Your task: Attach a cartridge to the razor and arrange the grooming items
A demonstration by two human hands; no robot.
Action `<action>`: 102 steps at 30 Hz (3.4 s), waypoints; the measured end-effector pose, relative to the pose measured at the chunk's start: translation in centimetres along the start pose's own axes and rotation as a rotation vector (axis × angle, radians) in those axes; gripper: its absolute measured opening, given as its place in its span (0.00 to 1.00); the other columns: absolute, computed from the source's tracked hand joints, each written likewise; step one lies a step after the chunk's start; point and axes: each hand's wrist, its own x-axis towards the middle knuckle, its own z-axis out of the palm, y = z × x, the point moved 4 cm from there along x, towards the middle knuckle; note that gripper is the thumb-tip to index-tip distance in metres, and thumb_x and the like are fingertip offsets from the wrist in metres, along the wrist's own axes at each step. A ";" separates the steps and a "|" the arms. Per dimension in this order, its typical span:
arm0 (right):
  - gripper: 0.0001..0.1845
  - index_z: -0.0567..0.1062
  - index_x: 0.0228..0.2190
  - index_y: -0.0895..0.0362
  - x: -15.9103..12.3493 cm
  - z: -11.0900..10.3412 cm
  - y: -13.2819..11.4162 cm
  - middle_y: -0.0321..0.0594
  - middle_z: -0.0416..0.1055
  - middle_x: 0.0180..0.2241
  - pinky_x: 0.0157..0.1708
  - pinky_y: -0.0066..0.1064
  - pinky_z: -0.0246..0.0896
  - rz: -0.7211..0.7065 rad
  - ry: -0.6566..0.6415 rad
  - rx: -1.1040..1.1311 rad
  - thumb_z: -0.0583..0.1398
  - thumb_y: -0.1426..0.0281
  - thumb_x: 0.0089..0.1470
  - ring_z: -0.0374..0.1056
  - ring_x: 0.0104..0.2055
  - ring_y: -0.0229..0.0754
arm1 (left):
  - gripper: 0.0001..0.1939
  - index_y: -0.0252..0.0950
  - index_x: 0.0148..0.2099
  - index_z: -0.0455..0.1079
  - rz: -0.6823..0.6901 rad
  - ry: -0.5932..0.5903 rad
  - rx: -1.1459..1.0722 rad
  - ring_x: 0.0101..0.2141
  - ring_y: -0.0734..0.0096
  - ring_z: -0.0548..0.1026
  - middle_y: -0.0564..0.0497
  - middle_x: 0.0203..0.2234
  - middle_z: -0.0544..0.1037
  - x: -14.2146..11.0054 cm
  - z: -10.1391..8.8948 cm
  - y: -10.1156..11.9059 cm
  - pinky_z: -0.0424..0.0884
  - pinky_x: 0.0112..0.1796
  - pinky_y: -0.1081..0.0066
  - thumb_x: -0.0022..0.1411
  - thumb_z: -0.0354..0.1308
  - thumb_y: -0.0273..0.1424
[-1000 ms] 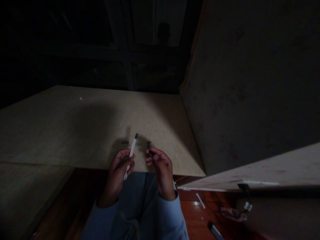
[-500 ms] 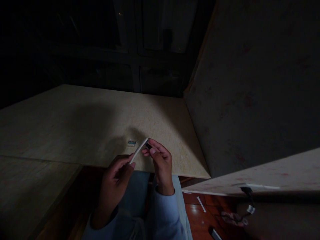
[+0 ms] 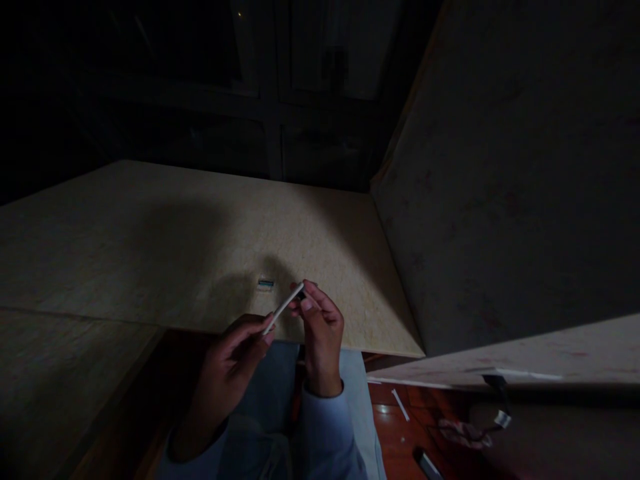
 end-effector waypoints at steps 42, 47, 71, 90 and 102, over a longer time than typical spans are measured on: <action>0.19 0.85 0.39 0.54 -0.4 -1.5 0.2 0.44 0.83 0.42 0.32 0.34 0.73 -0.018 0.025 -0.062 0.74 0.66 0.42 0.76 0.31 0.40 | 0.14 0.37 0.44 0.80 -0.213 0.041 -0.009 0.28 0.71 0.75 0.52 0.26 0.79 -0.3 -0.5 -2.2 0.72 0.31 0.74 0.61 0.64 0.39; 0.20 0.83 0.42 0.55 -0.1 -1.8 0.2 0.48 0.83 0.44 0.32 0.35 0.72 -0.028 0.030 -0.088 0.72 0.65 0.45 0.76 0.32 0.42 | 0.15 0.36 0.46 0.79 -0.270 -0.095 -0.085 0.28 0.71 0.76 0.49 0.31 0.81 -0.6 -0.3 -1.8 0.72 0.31 0.74 0.61 0.64 0.39; 0.20 0.82 0.46 0.52 -1.2 -0.6 -1.1 0.42 0.83 0.39 0.44 0.41 0.72 -0.197 -0.115 -0.329 0.71 0.69 0.49 0.77 0.40 0.46 | 0.24 0.34 0.48 0.75 -0.479 0.087 -0.466 0.17 0.84 0.57 0.58 0.21 0.68 -0.3 1.0 -1.2 0.52 0.19 0.78 0.56 0.67 0.47; 0.17 0.84 0.44 0.46 -1.5 0.1 -2.4 0.42 0.81 0.43 0.47 0.40 0.72 -0.419 -0.311 -0.706 0.72 0.71 0.50 0.76 0.45 0.49 | 0.26 0.35 0.24 0.64 -0.585 0.032 -0.610 0.12 0.86 0.52 0.62 0.12 0.58 0.4 3.2 -2.7 0.46 0.15 0.79 0.51 0.68 0.51; 0.09 0.85 0.37 0.45 -1.1 -1.1 -1.4 0.36 0.82 0.36 0.41 0.32 0.71 -0.205 -0.427 -0.449 0.69 0.71 0.55 0.77 0.39 0.41 | 0.29 0.35 0.28 0.64 -0.555 0.155 -0.661 0.14 0.87 0.53 0.62 0.16 0.62 0.4 3.1 -3.2 0.48 0.16 0.80 0.49 0.70 0.54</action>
